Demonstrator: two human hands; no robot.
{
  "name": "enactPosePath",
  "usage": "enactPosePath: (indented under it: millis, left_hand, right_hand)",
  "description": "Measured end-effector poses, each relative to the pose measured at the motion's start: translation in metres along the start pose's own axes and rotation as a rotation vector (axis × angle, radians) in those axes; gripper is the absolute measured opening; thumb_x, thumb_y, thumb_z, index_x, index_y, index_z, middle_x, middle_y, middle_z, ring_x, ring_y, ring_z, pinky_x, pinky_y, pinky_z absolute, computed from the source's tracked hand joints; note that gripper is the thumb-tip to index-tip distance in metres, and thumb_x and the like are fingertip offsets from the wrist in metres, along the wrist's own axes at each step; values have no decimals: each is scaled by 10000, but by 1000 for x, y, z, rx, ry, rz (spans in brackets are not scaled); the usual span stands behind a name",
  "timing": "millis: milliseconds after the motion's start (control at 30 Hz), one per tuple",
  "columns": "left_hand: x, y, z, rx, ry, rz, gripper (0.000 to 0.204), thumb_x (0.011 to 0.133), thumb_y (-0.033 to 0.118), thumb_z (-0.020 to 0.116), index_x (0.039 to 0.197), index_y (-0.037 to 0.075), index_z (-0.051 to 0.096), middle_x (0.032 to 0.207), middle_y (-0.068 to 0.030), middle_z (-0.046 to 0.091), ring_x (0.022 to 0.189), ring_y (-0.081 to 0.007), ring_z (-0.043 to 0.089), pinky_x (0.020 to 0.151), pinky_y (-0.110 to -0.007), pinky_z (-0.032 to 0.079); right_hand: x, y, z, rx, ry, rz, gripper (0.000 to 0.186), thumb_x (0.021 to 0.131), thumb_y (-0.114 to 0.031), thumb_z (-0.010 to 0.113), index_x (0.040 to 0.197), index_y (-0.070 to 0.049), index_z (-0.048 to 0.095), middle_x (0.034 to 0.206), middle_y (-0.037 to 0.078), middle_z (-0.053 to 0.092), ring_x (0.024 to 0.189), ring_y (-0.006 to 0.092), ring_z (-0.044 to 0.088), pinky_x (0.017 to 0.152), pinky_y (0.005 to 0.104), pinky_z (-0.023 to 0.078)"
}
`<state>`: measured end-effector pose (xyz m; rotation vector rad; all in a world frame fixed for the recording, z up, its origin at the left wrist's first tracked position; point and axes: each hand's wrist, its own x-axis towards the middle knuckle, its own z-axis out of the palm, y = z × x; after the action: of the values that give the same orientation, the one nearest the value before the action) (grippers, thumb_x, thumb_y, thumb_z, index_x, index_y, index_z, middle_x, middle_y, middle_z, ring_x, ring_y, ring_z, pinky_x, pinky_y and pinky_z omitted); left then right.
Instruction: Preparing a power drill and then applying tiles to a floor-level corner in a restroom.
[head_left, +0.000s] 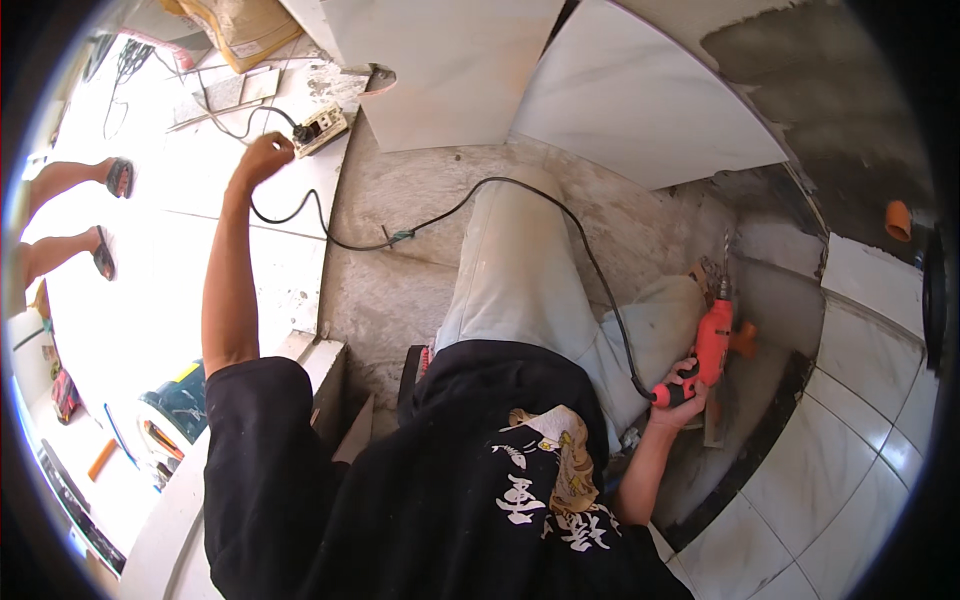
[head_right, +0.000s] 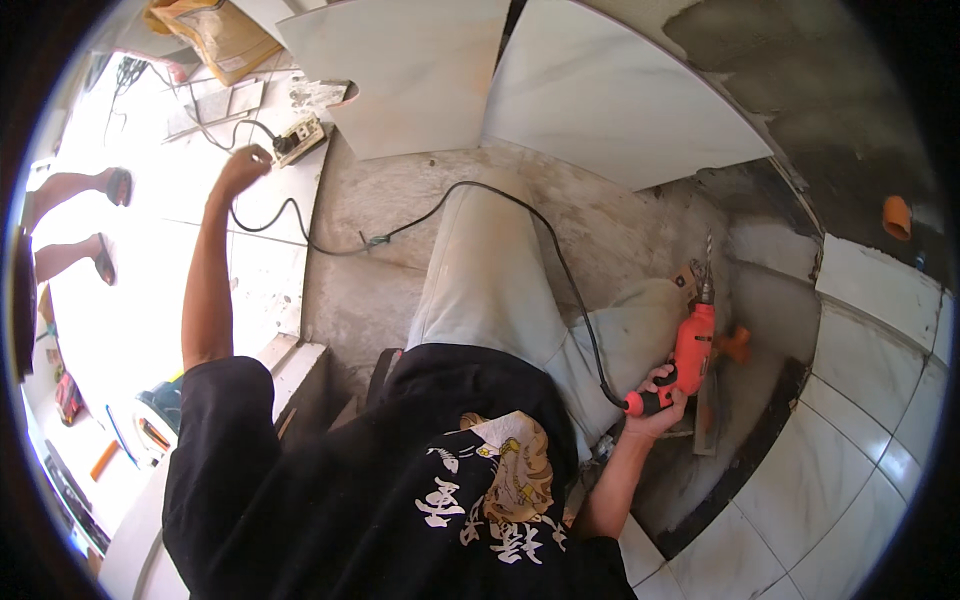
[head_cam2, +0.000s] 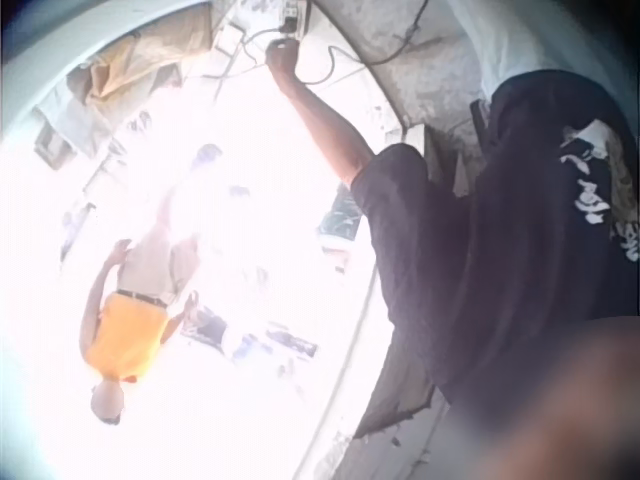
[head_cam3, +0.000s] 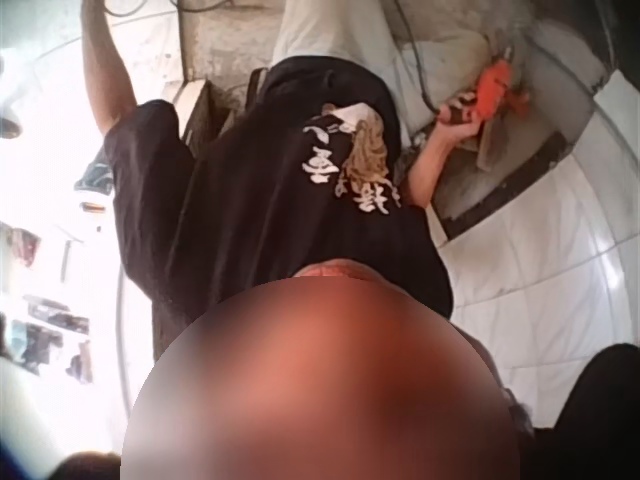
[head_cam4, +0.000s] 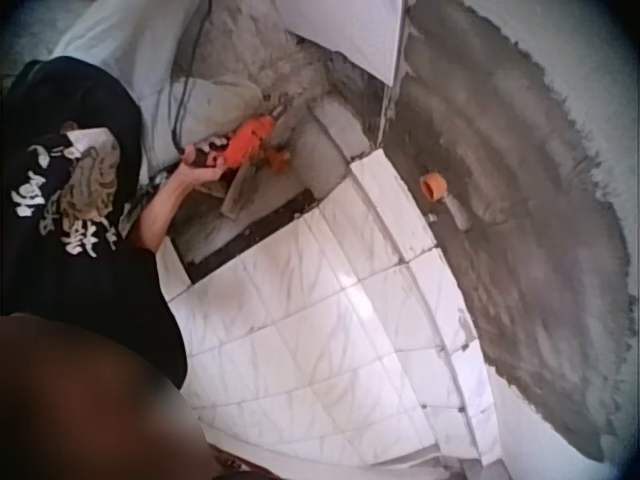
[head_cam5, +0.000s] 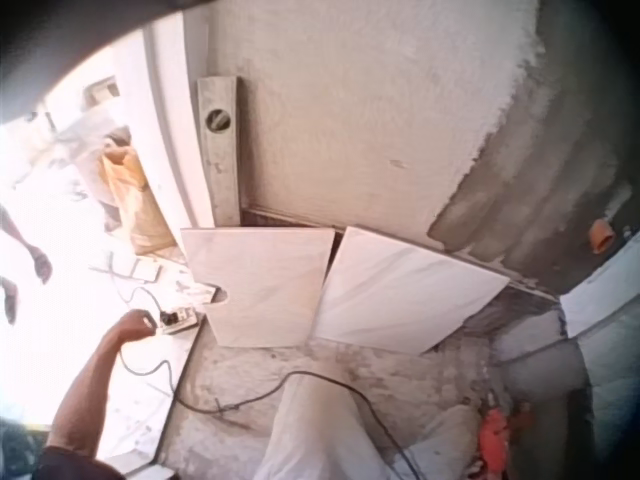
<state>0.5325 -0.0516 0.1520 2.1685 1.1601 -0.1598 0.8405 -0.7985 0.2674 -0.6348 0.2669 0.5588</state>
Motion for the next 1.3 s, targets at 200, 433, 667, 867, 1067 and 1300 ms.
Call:
enactPosePath:
  millis: [200, 433, 667, 867, 1067, 1300]
  left_hand:
    - [-18, -59, 71, 199, 268, -286, 662, 736, 368, 784, 1277, 60, 556, 1169, -204, 610, 1124, -349, 578, 961, -407, 472]
    - [14, -20, 58, 78, 508, 81, 698, 631, 297, 882, 1216, 26, 614, 1161, -192, 583, 1098, -336, 567, 932, -420, 469]
    - [22, -4, 40, 32, 305, 167, 376, 707, 223, 838, 961, -12, 693, 1008, -154, 640, 919, -326, 635, 815, -391, 504]
    - [29, -13, 43, 154, 296, 221, 362, 824, 253, 758, 960, -54, 624, 933, -188, 637, 839, -338, 636, 764, -406, 513]
    - [42, -28, 36, 130, 307, 202, 421, 876, 302, 686, 1024, -38, 486, 913, -251, 659, 870, -432, 646, 753, -482, 506]
    - [21, -44, 40, -272, 815, -225, 526, 859, 459, 692, 1041, -35, 694, 956, -199, 713, 925, -306, 678, 837, -372, 498]
  right_hand:
    - [4, -2, 1, -30, 68, 8, 538, 796, -98, 610, 1286, 13, 417, 1140, 98, 551, 1020, 209, 570, 728, 307, 548]
    - [1, -3, 2, -67, 118, 6, 518, 775, -106, 631, 1250, 4, 459, 1124, 82, 560, 1015, 196, 578, 719, 300, 555]
    - [-1, -3, 5, -75, 127, -5, 550, 769, -92, 625, 1278, 10, 444, 1144, 86, 565, 1028, 196, 580, 745, 298, 548]
    - [2, -1, 13, -104, 106, 18, 610, 777, -73, 611, 1343, 23, 405, 1166, 92, 571, 1039, 198, 582, 756, 301, 540]
    - [7, -3, 14, -84, 113, 55, 578, 772, -86, 611, 1311, 6, 422, 1154, 89, 569, 1022, 196, 584, 737, 299, 546]
    - [4, -2, 12, -139, 146, 5, 538, 772, -87, 588, 1283, -8, 439, 1137, 88, 570, 1004, 197, 585, 713, 300, 547]
